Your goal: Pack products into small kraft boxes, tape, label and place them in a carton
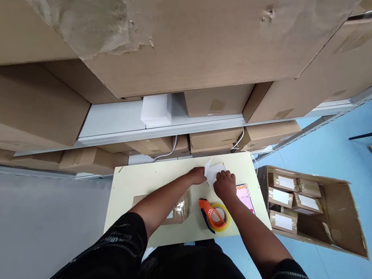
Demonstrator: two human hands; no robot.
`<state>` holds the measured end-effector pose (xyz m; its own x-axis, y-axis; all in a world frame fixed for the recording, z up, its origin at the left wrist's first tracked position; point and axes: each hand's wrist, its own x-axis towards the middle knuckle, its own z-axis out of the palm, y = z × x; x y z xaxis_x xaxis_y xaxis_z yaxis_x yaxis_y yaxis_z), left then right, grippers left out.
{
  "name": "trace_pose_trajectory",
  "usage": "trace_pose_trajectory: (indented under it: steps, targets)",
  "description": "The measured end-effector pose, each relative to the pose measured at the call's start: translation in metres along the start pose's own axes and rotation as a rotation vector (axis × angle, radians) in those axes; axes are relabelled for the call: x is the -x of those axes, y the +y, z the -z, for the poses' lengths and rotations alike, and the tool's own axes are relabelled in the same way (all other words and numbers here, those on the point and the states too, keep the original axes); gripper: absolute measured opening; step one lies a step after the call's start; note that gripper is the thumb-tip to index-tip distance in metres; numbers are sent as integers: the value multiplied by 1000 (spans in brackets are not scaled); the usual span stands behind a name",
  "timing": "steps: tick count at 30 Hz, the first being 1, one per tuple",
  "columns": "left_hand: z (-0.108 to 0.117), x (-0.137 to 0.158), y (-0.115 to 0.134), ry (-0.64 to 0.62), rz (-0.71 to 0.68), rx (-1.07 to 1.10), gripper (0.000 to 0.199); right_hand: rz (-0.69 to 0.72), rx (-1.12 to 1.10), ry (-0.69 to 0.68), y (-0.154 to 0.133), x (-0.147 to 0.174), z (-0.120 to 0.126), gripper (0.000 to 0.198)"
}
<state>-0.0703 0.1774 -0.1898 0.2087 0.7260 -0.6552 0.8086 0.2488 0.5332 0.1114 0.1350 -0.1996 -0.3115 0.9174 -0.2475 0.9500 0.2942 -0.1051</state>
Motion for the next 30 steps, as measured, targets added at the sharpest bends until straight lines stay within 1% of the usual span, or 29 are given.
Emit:
trace_pose_trajectory:
  steps: [3,5,7,9,11,13,15,17,18,20,21,23,26,28,30]
  targets:
    - [-1,7,-2,-79,30,154,28,48,10,14,-2,-1,-2,30]
    - [-1,12,-4,-115,47,250,24,117,2,31,-4,-2,-2,34]
    - [0,17,-8,-133,64,323,20,222,-16,35,-5,-2,-2,44]
    - [3,23,-12,-150,86,376,20,319,-29,5,-6,-1,-4,57]
    - [9,29,-17,-165,107,417,26,365,-19,-48,-7,1,-6,66]
    - [18,38,-21,-187,123,496,36,360,5,-93,-7,3,-7,69]
    - [28,49,-25,-226,127,642,47,348,16,-121,-8,4,-9,70]
    - [35,59,-27,-258,133,790,53,337,17,-143,-9,5,-9,70]
    - [37,63,-27,-259,143,830,56,328,13,-152,-10,5,-9,70]
    - [35,68,-25,-223,176,811,57,297,5,-168,-11,4,-9,69]
    - [33,69,-23,-188,195,772,55,280,1,-171,-13,4,-9,69]
    - [26,68,-19,-88,224,652,43,258,-5,-170,-15,3,-9,67]
    - [17,62,-15,60,246,486,29,267,-4,-153,-17,2,-8,65]
    - [15,58,-14,100,253,441,21,280,1,-147,-17,1,-9,65]
    - [14,55,-16,110,261,425,17,285,10,-145,-18,-1,-10,66]
